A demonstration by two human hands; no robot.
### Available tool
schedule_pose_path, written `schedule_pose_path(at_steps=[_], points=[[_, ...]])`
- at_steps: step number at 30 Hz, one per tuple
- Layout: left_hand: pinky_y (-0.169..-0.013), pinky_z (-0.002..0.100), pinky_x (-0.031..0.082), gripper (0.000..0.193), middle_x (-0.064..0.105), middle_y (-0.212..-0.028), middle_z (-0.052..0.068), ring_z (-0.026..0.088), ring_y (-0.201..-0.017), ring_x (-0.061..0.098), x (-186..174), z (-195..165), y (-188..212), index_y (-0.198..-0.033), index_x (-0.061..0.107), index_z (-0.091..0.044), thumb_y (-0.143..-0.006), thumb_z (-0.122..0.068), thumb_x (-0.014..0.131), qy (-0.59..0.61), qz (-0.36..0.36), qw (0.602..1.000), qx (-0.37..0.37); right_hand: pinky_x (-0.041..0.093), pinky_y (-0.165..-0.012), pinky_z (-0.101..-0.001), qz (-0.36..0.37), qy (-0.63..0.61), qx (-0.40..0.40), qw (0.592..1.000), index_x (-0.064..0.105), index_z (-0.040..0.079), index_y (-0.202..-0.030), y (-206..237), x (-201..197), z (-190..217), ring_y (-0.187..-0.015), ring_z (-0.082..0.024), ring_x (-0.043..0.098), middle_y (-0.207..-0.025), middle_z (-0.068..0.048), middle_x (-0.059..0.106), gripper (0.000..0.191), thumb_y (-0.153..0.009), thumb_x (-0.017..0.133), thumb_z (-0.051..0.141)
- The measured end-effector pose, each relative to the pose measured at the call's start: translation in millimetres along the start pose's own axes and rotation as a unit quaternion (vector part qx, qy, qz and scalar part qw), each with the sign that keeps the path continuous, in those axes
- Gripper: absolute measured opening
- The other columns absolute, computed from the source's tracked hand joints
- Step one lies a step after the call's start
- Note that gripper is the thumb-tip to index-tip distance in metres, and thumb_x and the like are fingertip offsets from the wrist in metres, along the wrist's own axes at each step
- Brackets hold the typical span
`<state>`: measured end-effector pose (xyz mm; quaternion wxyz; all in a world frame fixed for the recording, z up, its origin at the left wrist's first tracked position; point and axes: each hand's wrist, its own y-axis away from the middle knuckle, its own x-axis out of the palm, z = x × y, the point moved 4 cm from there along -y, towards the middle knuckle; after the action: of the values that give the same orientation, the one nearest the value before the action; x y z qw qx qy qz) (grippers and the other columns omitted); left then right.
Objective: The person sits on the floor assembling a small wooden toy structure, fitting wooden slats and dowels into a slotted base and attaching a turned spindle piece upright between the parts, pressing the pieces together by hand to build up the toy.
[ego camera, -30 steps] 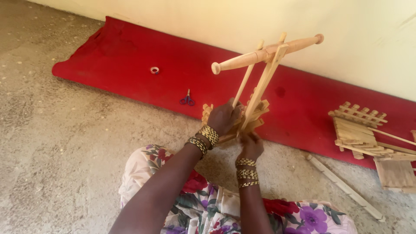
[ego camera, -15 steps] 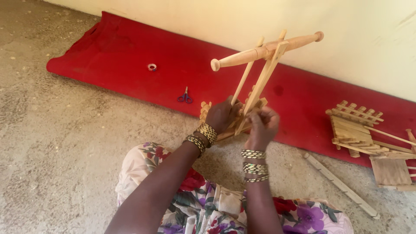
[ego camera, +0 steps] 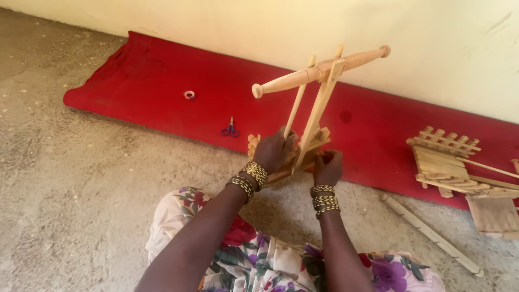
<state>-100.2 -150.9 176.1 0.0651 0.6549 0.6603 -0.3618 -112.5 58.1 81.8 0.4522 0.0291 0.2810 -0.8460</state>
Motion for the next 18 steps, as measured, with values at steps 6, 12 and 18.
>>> schedule_pose_path(at_steps=[6,12,18], points=[[-0.065,0.046,0.057,0.029,0.073,-0.078,0.013,0.032,-0.069,0.071,2,2,0,-0.107,0.063,-0.008,-0.106,-0.035,0.051,-0.018,0.001,1.000,-0.011,0.056,-0.068,-0.0395,0.032,0.065,-0.124,0.990,0.059,0.006,-0.094,29,17,14,-0.074,-0.028,0.069,-0.083,-0.013,0.069,0.019,-0.086,0.076,0.005],[-0.064,0.044,0.057,0.028,0.074,-0.078,0.011,0.031,-0.069,0.072,-1,3,1,-0.106,0.062,-0.008,-0.104,-0.034,0.052,0.018,0.016,1.000,-0.014,0.057,-0.068,-0.0369,0.020,0.015,-0.061,0.998,0.056,0.005,-0.100,7,12,3,-0.075,-0.026,0.070,-0.086,-0.012,0.067,0.020,-0.090,0.073,0.006],[-0.064,0.044,0.056,0.026,0.072,-0.078,0.013,0.031,-0.070,0.072,-4,-2,1,-0.107,0.061,-0.006,-0.103,-0.031,0.054,0.008,-0.033,0.999,0.038,0.056,-0.066,-0.0362,0.046,0.037,-0.084,0.995,0.056,0.004,-0.098,7,11,12,-0.074,-0.024,0.070,-0.084,-0.012,0.068,0.018,-0.090,0.072,0.002]])
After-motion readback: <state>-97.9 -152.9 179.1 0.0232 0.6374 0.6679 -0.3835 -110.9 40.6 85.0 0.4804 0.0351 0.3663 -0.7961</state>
